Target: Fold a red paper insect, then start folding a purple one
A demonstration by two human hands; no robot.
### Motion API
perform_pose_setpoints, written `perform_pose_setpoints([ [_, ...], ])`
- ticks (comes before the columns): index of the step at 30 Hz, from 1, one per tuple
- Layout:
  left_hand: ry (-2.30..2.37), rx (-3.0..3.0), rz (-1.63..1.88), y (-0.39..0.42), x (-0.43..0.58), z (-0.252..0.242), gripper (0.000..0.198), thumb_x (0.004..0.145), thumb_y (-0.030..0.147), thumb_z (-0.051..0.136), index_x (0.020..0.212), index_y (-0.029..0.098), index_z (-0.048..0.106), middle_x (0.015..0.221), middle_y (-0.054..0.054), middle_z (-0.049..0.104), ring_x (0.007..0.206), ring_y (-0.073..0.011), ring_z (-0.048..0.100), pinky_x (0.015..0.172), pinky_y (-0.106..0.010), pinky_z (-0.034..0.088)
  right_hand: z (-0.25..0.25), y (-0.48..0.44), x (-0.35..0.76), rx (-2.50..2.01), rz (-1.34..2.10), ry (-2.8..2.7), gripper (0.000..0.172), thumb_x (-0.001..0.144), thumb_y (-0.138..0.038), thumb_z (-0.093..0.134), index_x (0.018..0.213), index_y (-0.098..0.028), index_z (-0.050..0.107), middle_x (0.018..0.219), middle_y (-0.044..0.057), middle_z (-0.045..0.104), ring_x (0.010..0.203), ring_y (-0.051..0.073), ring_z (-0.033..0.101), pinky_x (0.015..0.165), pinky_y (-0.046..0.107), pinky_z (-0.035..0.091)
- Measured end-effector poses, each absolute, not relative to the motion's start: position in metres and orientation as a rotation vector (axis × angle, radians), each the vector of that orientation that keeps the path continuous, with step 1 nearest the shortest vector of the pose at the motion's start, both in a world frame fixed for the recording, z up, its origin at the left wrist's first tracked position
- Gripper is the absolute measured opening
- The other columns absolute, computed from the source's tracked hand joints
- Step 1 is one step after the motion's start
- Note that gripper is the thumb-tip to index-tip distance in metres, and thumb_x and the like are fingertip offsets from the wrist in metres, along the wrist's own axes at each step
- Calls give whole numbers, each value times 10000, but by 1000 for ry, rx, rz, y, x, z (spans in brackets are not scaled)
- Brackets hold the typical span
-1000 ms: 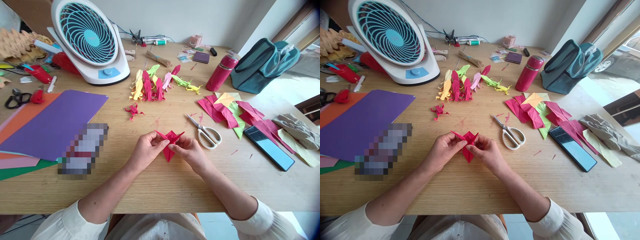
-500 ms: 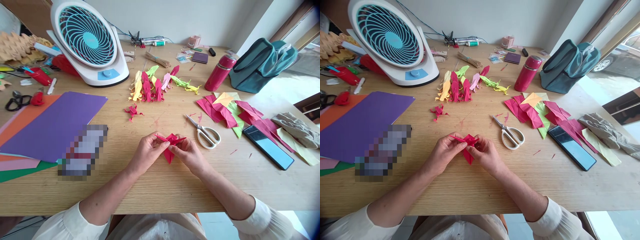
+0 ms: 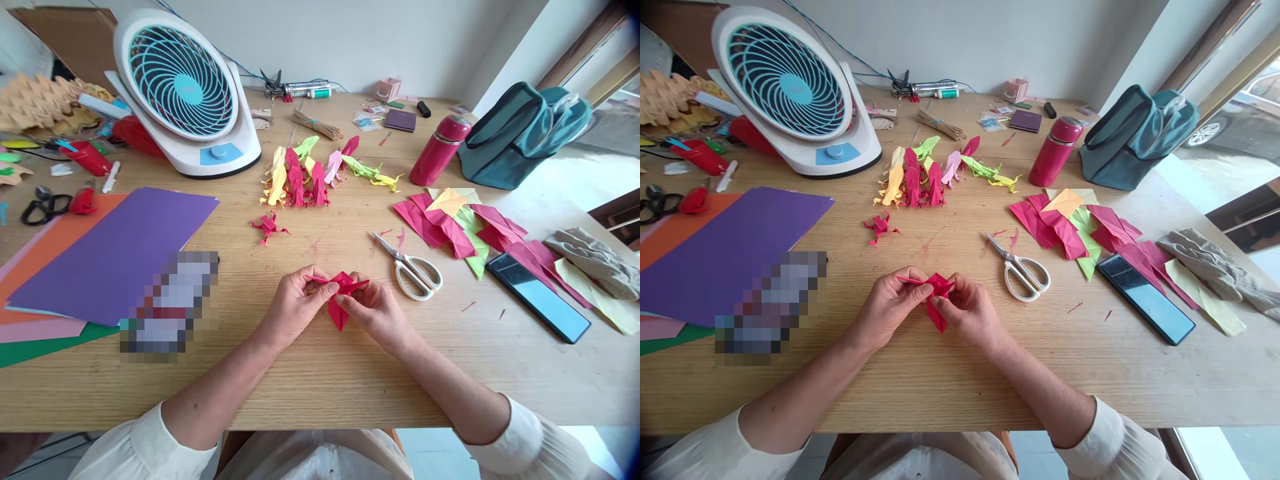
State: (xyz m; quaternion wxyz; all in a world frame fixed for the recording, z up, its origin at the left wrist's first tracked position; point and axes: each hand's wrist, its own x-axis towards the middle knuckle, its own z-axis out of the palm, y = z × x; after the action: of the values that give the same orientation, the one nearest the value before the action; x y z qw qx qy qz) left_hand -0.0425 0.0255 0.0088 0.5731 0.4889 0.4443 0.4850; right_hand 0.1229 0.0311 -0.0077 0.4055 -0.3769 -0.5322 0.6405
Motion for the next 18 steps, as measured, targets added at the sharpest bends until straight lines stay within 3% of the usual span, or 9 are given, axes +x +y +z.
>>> perform_pose_setpoints([
  [7, 1056, 1084, 1093, 25, -47, 15, 342, 786, 453, 792, 753, 141, 656, 651, 19, 621, 629, -98, 551, 621, -220, 460, -5, 32, 122, -945, 1659, -1336, 341, 818, -471, 751, 763, -211, 537, 722, -6, 575, 670, 141, 517, 611, 274, 416],
  [13, 1078, 1135, 1126, 27, -51, 16, 372, 795, 449, 785, 659, 151, 610, 581, 34, 576, 592, -84, 531, 618, -207, 459, -2, 33, 124, -947, 1689, -1348, 361, 802, -488, 763, 780, -205, 541, 717, -19, 548, 626, 120, 470, 576, 262, 386],
  [18, 1085, 1149, 1155, 28, -54, 18, 261, 786, 399, 796, 828, 164, 691, 727, 7, 661, 637, -103, 569, 601, -221, 498, 0, 33, 125, -930, 1726, -1331, 362, 790, -479, 778, 774, -196, 553, 723, -15, 556, 635, 118, 470, 590, 263, 389],
])
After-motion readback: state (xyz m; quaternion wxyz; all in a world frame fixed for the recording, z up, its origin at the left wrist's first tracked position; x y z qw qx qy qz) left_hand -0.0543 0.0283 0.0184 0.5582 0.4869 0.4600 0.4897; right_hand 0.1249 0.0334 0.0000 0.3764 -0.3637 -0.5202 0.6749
